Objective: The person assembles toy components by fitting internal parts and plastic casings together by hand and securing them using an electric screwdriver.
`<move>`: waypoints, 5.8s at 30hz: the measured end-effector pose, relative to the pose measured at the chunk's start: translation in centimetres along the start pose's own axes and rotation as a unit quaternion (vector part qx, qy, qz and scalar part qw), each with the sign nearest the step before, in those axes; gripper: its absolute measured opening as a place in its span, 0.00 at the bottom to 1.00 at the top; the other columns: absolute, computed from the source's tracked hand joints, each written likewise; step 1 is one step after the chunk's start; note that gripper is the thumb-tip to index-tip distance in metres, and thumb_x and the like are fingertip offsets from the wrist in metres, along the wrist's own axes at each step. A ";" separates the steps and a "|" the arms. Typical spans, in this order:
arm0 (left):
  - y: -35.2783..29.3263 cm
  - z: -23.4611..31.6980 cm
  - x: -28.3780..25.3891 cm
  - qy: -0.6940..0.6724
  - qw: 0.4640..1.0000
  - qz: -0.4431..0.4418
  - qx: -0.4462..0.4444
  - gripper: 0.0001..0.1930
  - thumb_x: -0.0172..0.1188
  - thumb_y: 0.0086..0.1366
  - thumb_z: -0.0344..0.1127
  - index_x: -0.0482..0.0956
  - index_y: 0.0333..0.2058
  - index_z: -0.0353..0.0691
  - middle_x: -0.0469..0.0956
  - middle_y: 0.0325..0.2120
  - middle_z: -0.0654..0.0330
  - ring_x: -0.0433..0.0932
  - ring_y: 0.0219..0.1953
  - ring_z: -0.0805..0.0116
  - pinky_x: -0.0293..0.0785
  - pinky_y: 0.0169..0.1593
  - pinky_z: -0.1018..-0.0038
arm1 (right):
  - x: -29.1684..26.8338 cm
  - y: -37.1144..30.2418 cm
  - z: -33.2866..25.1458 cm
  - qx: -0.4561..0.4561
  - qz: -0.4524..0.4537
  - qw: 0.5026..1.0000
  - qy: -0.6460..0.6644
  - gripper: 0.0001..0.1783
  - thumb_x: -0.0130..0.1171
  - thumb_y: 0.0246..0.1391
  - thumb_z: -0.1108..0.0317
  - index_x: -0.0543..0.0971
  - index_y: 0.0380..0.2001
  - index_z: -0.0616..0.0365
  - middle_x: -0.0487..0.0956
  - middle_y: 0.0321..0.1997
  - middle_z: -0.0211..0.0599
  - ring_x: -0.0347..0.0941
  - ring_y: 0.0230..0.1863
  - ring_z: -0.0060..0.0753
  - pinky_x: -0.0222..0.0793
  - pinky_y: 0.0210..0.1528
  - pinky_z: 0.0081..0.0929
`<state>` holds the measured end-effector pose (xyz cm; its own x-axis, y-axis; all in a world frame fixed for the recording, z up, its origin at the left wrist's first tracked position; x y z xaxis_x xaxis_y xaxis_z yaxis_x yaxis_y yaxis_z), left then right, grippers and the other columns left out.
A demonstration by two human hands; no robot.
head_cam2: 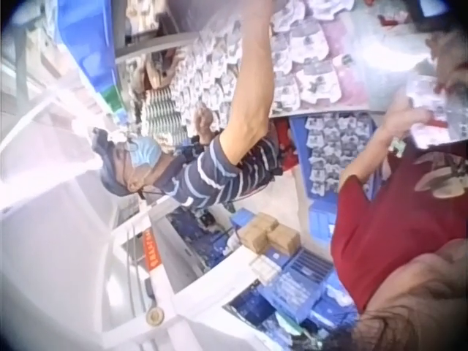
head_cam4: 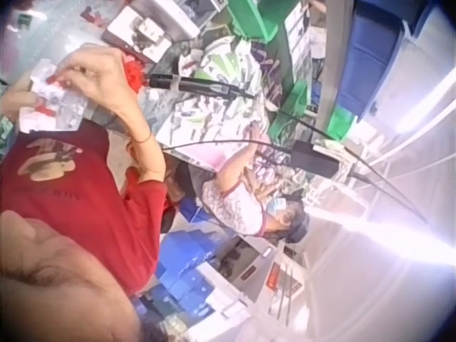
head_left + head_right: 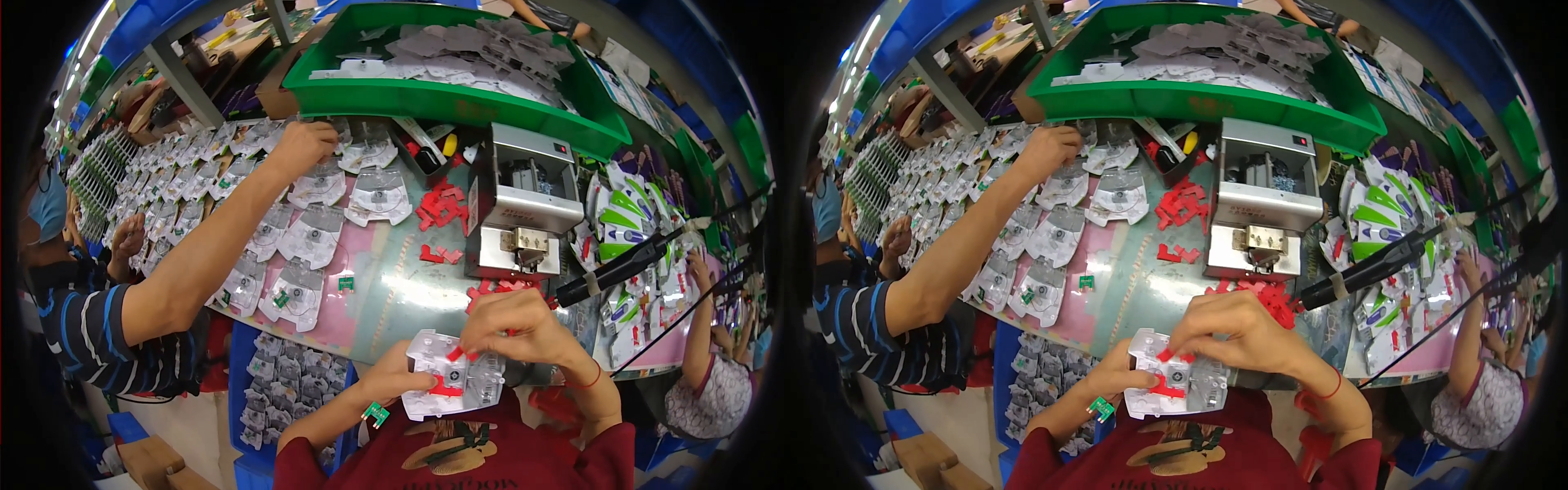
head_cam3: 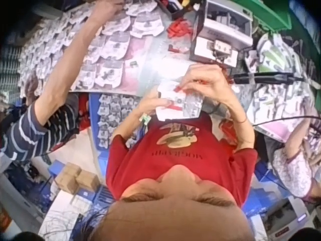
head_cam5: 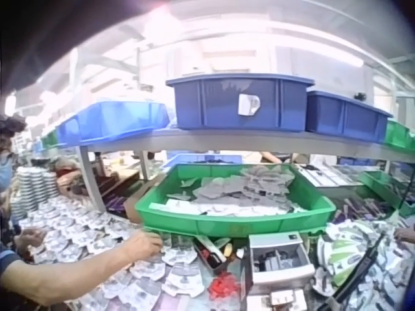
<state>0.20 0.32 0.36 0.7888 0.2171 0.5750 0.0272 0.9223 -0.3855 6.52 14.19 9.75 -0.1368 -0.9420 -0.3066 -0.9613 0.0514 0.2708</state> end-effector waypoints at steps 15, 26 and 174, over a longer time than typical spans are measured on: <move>1.4 0.4 3.1 0.057 0.994 -0.065 -0.064 0.18 0.56 0.41 0.25 0.68 0.36 0.36 0.68 0.28 0.67 0.67 0.30 0.80 0.63 0.32 0.81 | 1.4 -1.2 -0.2 -0.010 -0.130 0.990 -0.051 0.06 0.58 0.35 0.78 0.73 0.21 0.60 0.69 0.41 0.40 0.65 0.43 0.40 0.65 0.40 0.31; 2.4 1.2 2.2 0.061 0.997 -0.039 0.030 0.23 0.55 0.40 0.24 0.67 0.41 0.34 0.69 0.33 0.65 0.69 0.33 0.78 0.63 0.36 0.82 | 0.5 0.3 -1.3 -0.026 -0.126 0.981 -0.145 0.06 0.56 0.32 0.79 0.72 0.19 0.62 0.70 0.33 0.39 0.66 0.38 0.39 0.64 0.35 0.30; 6.8 0.4 2.5 -0.017 0.992 0.120 0.037 0.18 0.61 0.44 0.21 0.72 0.37 0.30 0.76 0.30 0.57 0.75 0.31 0.71 0.72 0.36 0.76 | -5.8 -15.6 1.8 0.101 0.456 0.869 -0.164 0.31 0.60 0.41 0.68 0.65 0.52 0.59 0.65 0.52 0.44 0.64 0.46 0.34 0.64 0.44 0.26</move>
<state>2.09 7.27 -0.52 0.7465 0.4418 0.4975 -0.2040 0.8637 -0.4609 21.89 19.43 5.63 -0.8923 -0.3368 -0.3007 -0.4363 0.8146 0.3823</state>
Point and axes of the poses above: each hand's wrist, its own y-axis towards the middle knuckle, its own x-axis out of the palm, z = x × y, the point moved 5 cm from there along y, towards the middle knuckle
